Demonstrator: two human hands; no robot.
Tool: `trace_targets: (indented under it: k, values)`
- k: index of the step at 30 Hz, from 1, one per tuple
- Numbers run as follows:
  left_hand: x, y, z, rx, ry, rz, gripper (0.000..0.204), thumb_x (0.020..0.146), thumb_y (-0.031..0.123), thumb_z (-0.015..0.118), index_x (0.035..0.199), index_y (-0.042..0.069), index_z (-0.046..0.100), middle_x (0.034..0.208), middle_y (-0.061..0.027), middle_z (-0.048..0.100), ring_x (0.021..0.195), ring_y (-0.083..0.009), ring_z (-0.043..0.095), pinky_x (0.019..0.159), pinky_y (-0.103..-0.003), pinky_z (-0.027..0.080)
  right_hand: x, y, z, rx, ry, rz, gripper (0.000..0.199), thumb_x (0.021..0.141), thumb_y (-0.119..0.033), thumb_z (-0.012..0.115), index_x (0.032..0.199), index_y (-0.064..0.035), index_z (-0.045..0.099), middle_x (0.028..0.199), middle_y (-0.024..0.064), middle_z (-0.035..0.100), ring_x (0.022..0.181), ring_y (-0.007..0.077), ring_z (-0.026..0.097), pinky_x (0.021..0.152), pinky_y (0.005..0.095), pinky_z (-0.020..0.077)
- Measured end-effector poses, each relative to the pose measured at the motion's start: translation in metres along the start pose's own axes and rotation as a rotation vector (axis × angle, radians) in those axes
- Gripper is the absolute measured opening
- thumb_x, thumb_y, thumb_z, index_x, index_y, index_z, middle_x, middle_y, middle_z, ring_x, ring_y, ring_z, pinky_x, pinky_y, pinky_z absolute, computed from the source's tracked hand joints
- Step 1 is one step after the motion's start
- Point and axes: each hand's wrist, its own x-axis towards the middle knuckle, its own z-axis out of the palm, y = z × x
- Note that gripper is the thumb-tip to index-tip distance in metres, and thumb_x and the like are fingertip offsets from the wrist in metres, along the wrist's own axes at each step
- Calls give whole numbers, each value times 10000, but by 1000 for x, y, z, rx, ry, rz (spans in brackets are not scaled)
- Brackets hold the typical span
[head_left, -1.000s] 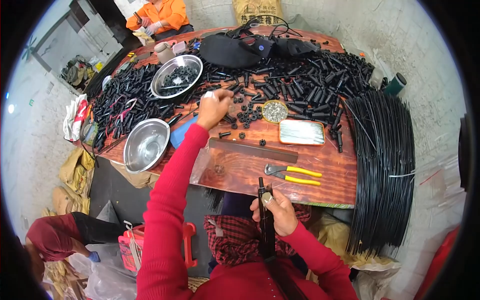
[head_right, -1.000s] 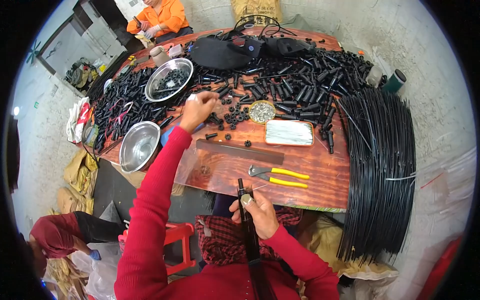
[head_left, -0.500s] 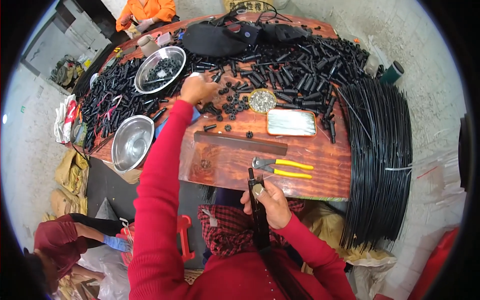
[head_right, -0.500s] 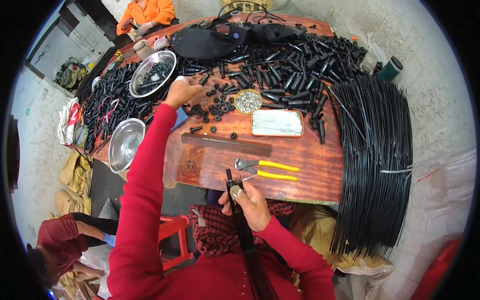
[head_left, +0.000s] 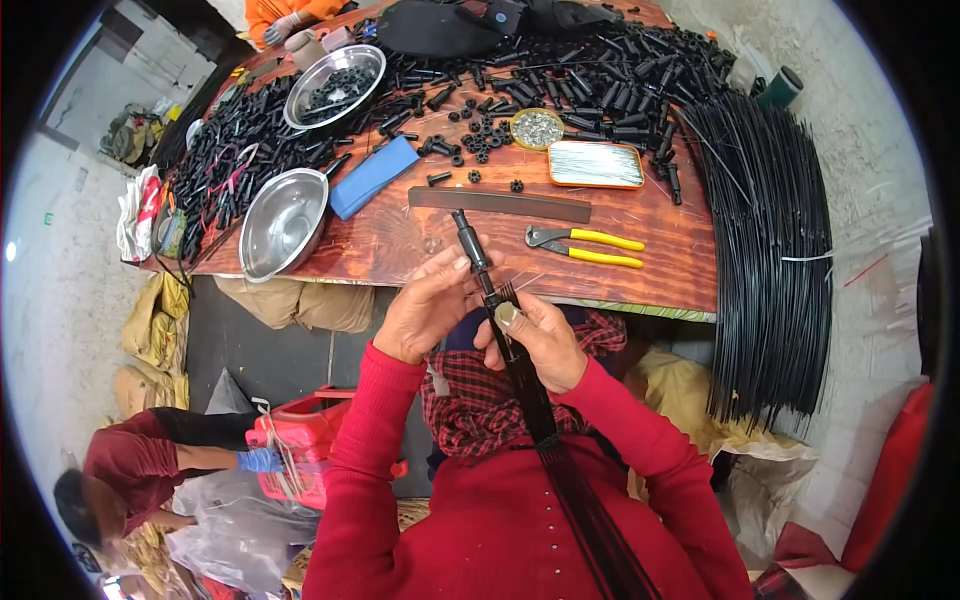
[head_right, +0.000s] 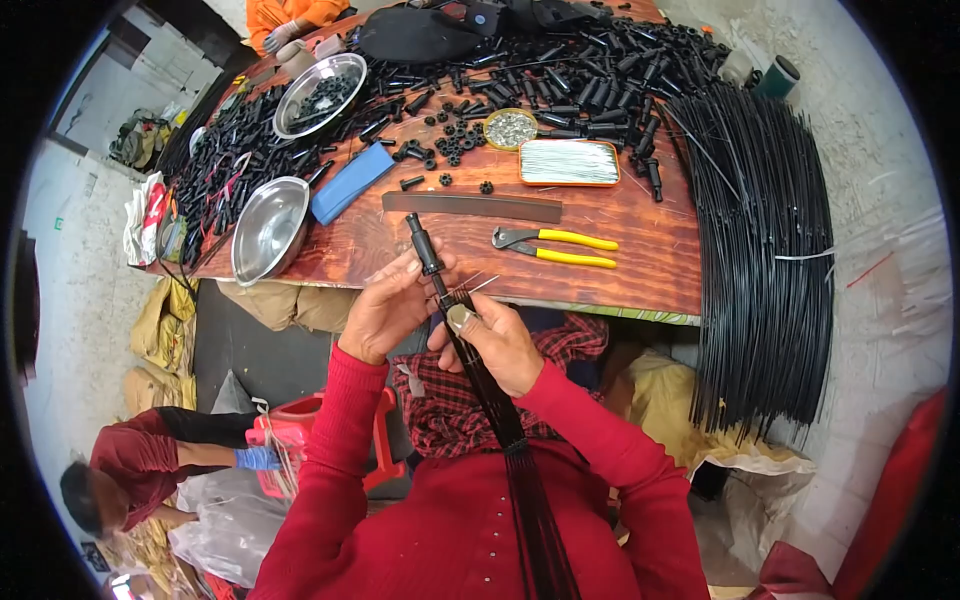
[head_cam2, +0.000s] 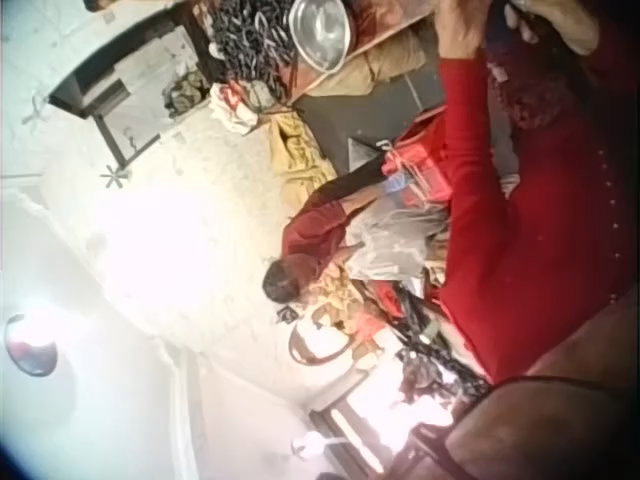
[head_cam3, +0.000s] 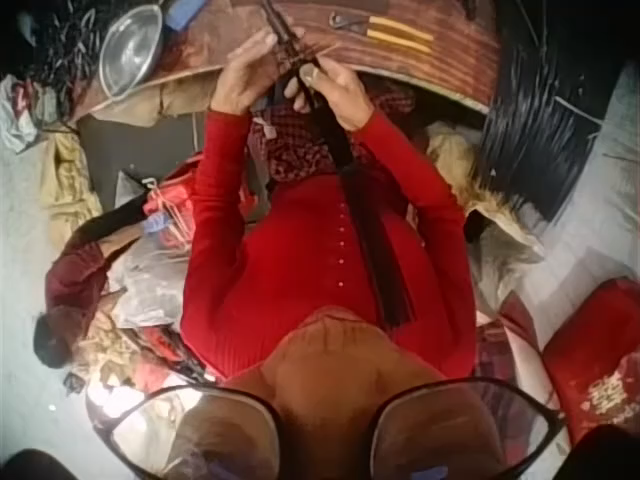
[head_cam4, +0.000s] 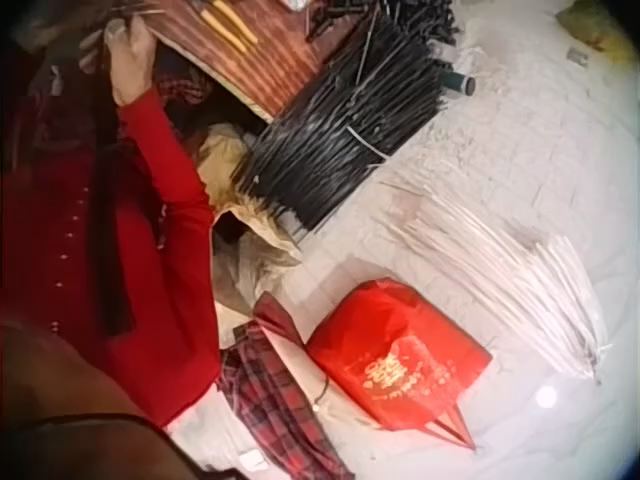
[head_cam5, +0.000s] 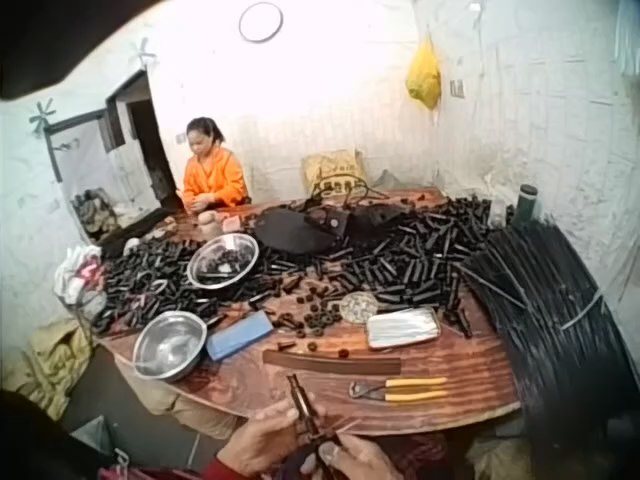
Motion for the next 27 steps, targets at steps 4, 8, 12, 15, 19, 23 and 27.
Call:
trace_targets:
  k: [4,8,12,15,19,23,27]
  values:
    - [-10,-2,-4,80,-21,0,394,945,173,594,1310,48,514,1232,-112,615,1099,-203,586,945,-358,447,-6,4,5,-28,5,-15,340,1000,-290,531,1196,-15,489,903,111,657,702,136,648,630,256,545]
    - [-17,-1,1,145,-32,21,365,946,171,595,1283,42,535,1216,-120,626,1103,-201,590,956,-362,445,-10,5,7,-13,12,-9,346,999,-288,531,1200,-9,491,902,108,657,702,134,648,629,253,544]
    - [-17,1,8,236,7,42,347,954,205,598,1250,27,561,1195,-132,639,1108,-195,598,946,-362,459,-10,3,5,-45,26,-12,362,997,-291,535,1223,-11,499,901,103,657,700,131,645,630,249,540]
    - [-12,-3,7,325,45,67,325,947,223,615,1199,20,585,1172,-127,652,992,-160,616,858,-315,488,-7,1,5,-54,21,-5,373,998,-294,533,1243,-14,502,901,99,655,698,129,644,632,247,540]
    - [-8,1,6,409,17,53,366,950,252,616,1225,13,585,1185,-125,650,1077,-187,616,924,-348,476,-7,2,2,-36,27,4,394,998,-303,532,1265,-15,502,898,90,653,698,125,641,634,245,537]
    - [-5,-4,12,357,-7,84,379,949,261,618,1228,6,588,1179,-117,654,1020,-175,631,906,-345,482,-6,2,-1,-29,39,-11,408,996,-315,536,1271,-16,502,898,86,652,702,124,638,634,245,531]
    - [-5,-10,11,444,99,105,392,938,236,637,1242,-7,590,1133,-94,666,947,-133,617,855,-298,483,-4,3,-1,-41,51,-8,418,996,-328,536,1271,-15,502,902,87,651,708,123,638,632,244,527]
